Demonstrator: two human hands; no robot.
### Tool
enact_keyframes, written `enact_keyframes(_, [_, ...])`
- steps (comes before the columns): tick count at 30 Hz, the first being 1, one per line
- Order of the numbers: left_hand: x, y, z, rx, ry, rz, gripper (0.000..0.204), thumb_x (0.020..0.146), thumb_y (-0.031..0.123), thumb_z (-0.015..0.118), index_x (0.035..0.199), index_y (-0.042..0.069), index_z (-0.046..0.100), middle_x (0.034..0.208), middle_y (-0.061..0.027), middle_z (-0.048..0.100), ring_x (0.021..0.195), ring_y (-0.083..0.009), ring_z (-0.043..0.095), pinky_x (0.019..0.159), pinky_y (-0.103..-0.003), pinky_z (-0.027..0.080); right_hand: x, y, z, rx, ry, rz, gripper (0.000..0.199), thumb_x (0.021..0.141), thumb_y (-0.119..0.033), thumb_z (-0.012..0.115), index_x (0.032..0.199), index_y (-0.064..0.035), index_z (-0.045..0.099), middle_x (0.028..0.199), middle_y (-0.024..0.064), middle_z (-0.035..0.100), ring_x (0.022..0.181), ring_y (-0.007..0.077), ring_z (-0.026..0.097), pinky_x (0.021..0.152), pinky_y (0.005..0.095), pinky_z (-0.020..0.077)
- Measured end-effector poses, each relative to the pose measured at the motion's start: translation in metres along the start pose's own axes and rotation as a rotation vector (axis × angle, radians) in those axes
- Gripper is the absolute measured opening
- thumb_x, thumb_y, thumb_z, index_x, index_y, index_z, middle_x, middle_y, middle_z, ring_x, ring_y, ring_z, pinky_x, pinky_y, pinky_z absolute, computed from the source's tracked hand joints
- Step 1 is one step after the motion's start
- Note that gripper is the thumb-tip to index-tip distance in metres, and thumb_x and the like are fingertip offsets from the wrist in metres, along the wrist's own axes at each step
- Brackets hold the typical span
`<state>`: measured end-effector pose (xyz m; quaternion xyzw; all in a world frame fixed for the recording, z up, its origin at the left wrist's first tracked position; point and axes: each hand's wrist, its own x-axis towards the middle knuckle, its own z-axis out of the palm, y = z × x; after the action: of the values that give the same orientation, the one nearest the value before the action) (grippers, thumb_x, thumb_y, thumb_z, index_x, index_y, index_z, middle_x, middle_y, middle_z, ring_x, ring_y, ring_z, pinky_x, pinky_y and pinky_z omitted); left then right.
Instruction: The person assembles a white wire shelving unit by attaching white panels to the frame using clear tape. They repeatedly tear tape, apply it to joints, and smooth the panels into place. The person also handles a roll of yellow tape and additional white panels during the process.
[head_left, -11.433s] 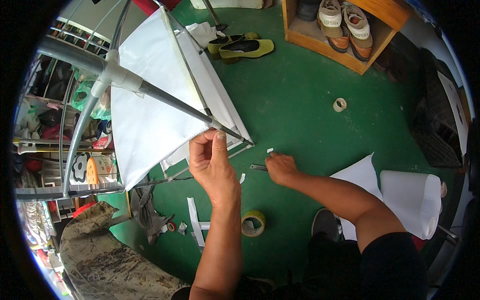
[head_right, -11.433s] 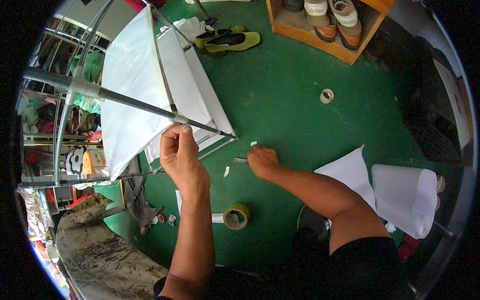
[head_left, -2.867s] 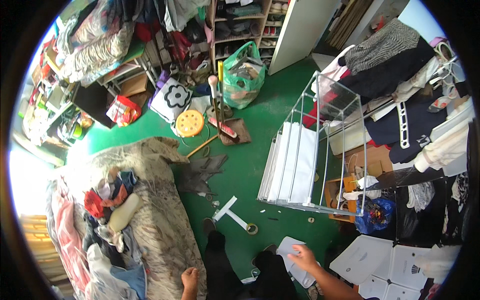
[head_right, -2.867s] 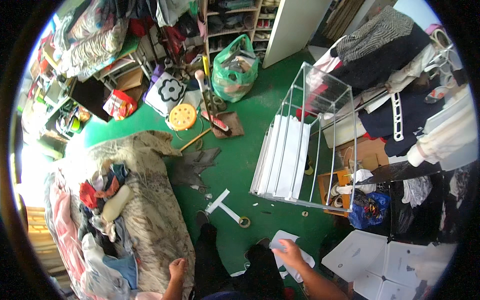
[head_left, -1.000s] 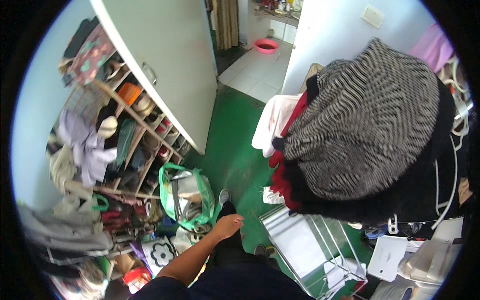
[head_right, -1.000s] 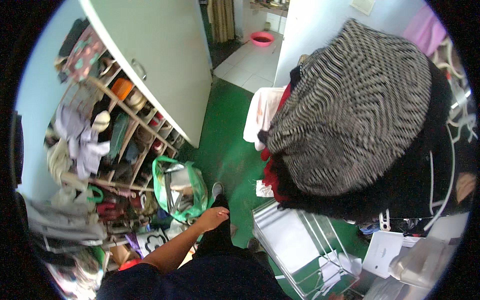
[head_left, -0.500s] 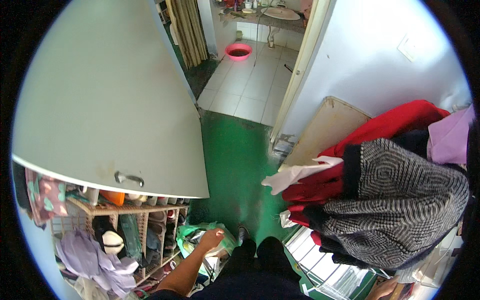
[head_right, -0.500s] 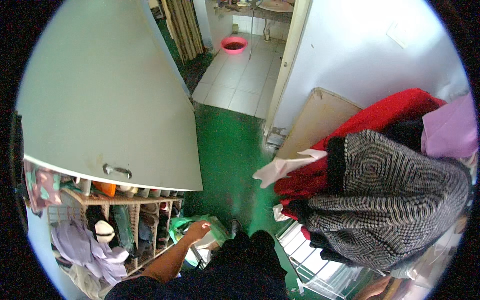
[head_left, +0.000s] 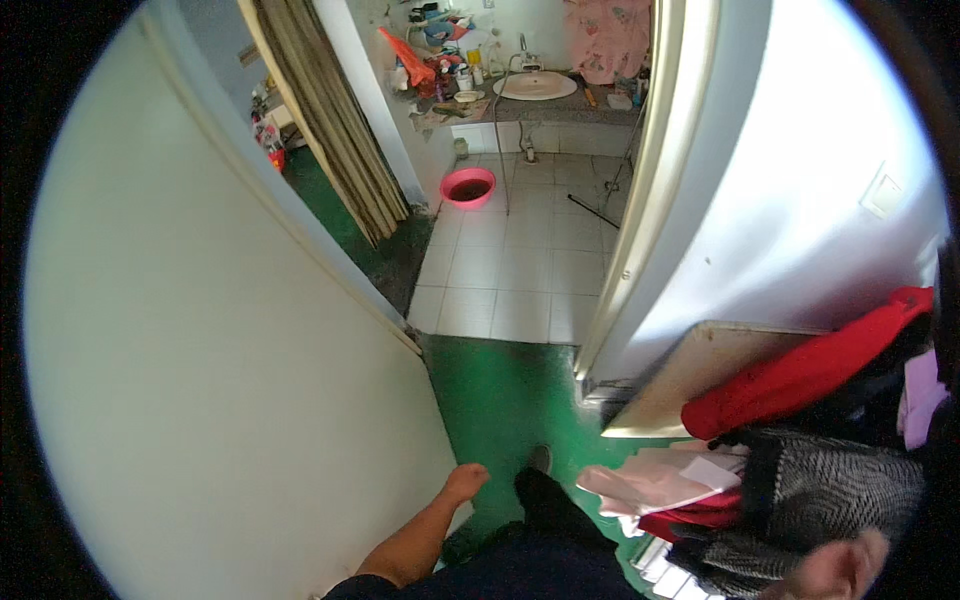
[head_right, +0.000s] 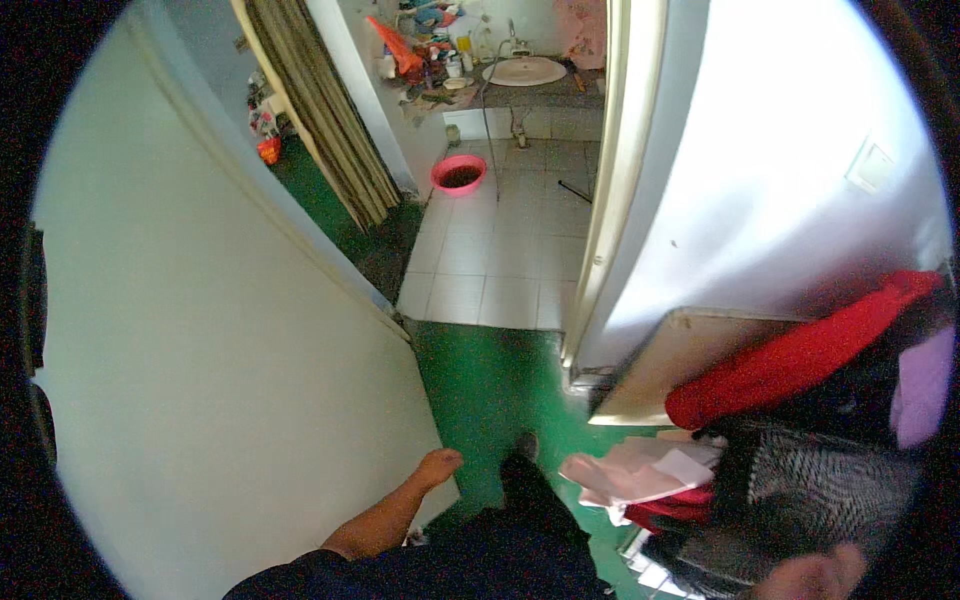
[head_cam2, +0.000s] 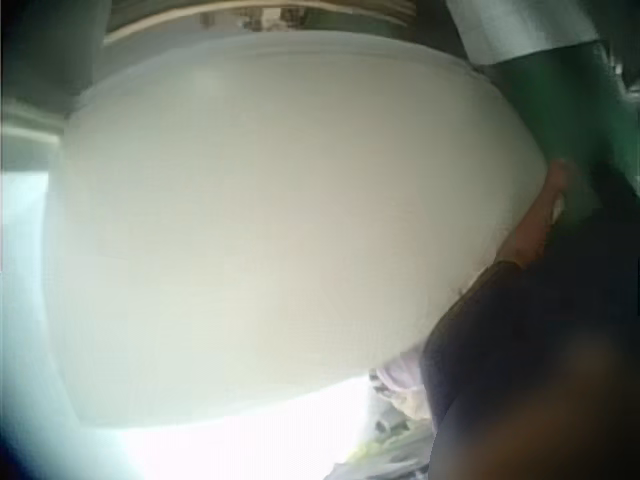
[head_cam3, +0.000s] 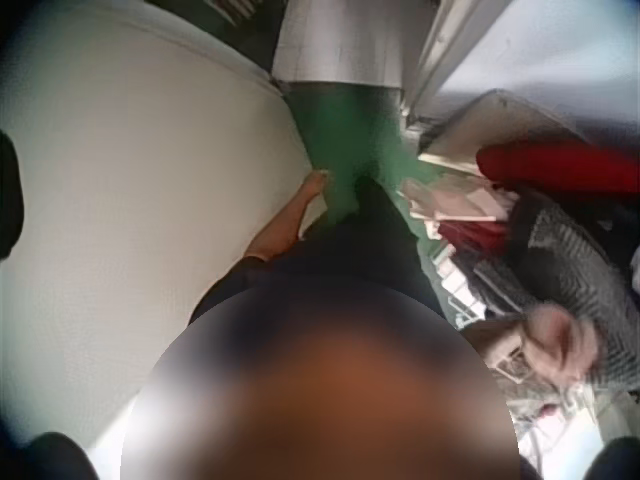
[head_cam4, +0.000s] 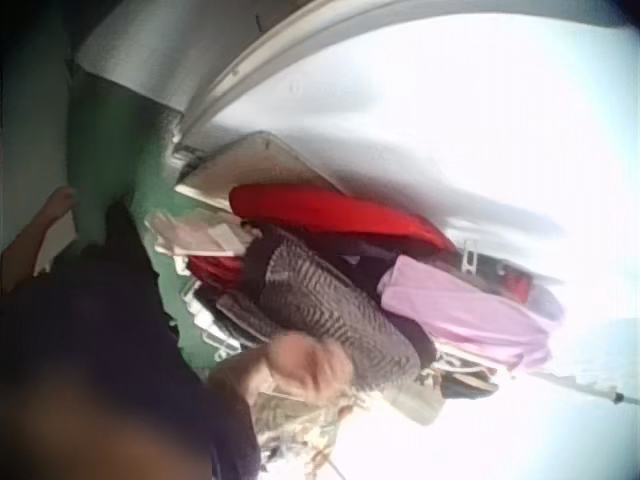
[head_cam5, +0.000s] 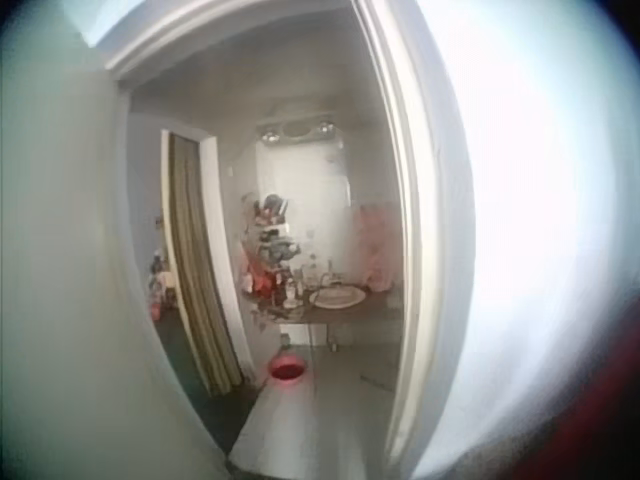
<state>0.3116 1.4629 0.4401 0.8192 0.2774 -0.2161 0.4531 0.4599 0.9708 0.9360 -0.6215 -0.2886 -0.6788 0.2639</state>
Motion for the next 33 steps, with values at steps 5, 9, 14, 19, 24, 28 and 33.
enact_keyframes(5, [0.052, 0.028, -0.128, -0.011, 0.080, -0.044, 0.029, 0.096, 0.032, 0.062, 0.104, 0.006, 0.074, 0.098, -0.0137, 0.074, 0.092, -0.0255, 0.069, 0.084, -0.039, 0.053, -0.041, -0.058, 0.174, 0.316, -0.616, 0.347, 0.023, 0.100, -0.020, 0.056, 0.095, 0.0016, 0.062, 0.083, 0.0153, 0.063, 0.068, 0.0315, 0.057, 0.064, 0.0393, 0.0475])
enact_keyframes(9, [0.103, -0.017, -0.196, -0.176, 0.055, -0.220, 0.026, 0.097, 0.032, 0.062, 0.095, 0.009, 0.074, 0.085, -0.0107, 0.072, 0.083, -0.0215, 0.067, 0.077, -0.037, 0.052, -0.087, -0.083, 0.277, 0.390, -0.912, 0.622, 0.017, 0.100, -0.015, 0.058, 0.099, 0.0004, 0.065, 0.087, 0.0165, 0.064, 0.076, 0.0326, 0.060, 0.069, 0.0412, 0.0485])
enact_keyframes(14, [0.152, -0.079, -0.241, -0.102, 0.037, -0.037, 0.041, 0.099, 0.043, 0.056, 0.091, 0.006, 0.072, 0.082, -0.0130, 0.071, 0.078, -0.0245, 0.066, 0.075, -0.041, 0.051, -0.128, -0.098, 0.425, 0.405, -1.069, 0.830, 0.009, 0.097, -0.009, 0.060, 0.096, -0.0015, 0.066, 0.088, 0.0188, 0.064, 0.077, 0.0360, 0.062, 0.068, 0.0417, 0.0497])
enact_keyframes(19, [0.230, -0.097, -0.317, -0.118, -0.047, 0.037, 0.035, 0.099, 0.039, 0.060, 0.104, 0.007, 0.073, 0.086, -0.0166, 0.069, 0.084, -0.0305, 0.068, 0.076, -0.044, 0.054, -0.245, -0.095, 0.544, 0.396, -1.213, 0.827, 0.013, 0.098, -0.012, 0.060, 0.102, -0.0053, 0.070, 0.090, 0.0155, 0.066, 0.074, 0.0332, 0.064, 0.067, 0.0422, 0.0517])
enact_keyframes(24, [0.327, -0.017, -0.435, 0.364, 0.102, 0.283, 0.036, 0.097, 0.035, 0.061, 0.111, 0.003, 0.072, 0.111, -0.0179, 0.071, 0.107, -0.0354, 0.067, 0.090, -0.047, 0.054, -0.353, -0.082, 0.617, 0.455, -1.501, 0.777, 0.020, 0.097, -0.029, 0.063, 0.102, -0.0117, 0.073, 0.092, 0.0169, 0.070, 0.076, 0.0352, 0.069, 0.068, 0.0446, 0.0547])
enact_keyframes(28, [0.364, 0.070, -0.497, -0.184, 0.195, -0.067, 0.043, 0.102, 0.037, 0.051, 0.119, 0.001, 0.068, 0.118, -0.0183, 0.069, 0.112, -0.0361, 0.064, 0.100, -0.046, 0.050, -0.420, -0.056, 0.666, 0.395, -1.891, 0.692, 0.030, 0.099, -0.038, 0.058, 0.101, -0.0122, 0.074, 0.094, 0.0174, 0.071, 0.083, 0.0378, 0.068, 0.074, 0.0494, 0.0545])
enact_keyframes(33, [0.370, 0.011, -0.482, 0.063, 0.396, 0.127, 0.037, 0.102, 0.032, 0.050, 0.115, 0.003, 0.070, 0.117, -0.0163, 0.070, 0.113, -0.0337, 0.064, 0.100, -0.043, 0.051, -0.549, -0.017, 0.736, 0.451, -1.907, 0.242, 0.038, 0.099, -0.043, 0.056, 0.100, -0.0086, 0.071, 0.095, 0.0220, 0.070, 0.086, 0.0416, 0.066, 0.078, 0.0534, 0.0518])
